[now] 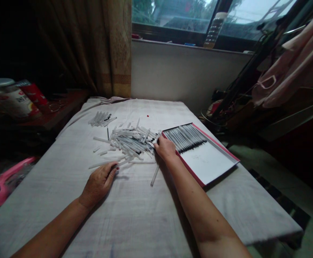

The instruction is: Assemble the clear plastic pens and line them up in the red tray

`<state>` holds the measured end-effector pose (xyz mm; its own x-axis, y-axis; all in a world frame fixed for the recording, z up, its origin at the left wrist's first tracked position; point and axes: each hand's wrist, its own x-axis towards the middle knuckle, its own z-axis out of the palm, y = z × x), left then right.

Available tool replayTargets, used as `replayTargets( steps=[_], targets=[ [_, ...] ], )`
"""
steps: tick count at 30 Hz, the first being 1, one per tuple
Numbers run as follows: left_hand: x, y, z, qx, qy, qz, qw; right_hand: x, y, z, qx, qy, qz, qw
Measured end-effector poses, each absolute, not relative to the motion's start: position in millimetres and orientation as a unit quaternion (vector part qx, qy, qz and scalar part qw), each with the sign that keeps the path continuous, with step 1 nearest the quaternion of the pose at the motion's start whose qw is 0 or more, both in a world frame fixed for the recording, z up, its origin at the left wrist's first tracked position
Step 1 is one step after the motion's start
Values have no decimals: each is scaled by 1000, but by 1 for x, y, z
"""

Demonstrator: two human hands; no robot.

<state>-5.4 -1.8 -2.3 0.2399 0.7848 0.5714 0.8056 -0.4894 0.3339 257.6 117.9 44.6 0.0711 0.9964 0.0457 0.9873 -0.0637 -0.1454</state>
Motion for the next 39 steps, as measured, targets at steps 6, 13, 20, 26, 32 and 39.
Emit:
replayTargets(
  steps=[6,13,20,26,32,39],
  targets=[
    [-6,-2,0,-781,-509,-361,1,254,137,55,-739,-654,125,106],
    [-5,-3,-2,-779,-504,-371,-29,246,95,56,-605,-555,418,389],
    [-4,-4,0,-782,-501,-370,-25,208,42,56,-423,-456,563,545],
    [-5,-4,-2,-777,-511,-366,-46,204,39,58,-414,-466,556,550],
    [-6,-4,-3,-778,-503,-372,-47,198,38,53,-412,-489,545,541],
    [-5,-2,8,-733,-508,-439,-111,183,34,39,-408,-583,500,494]
  ],
)
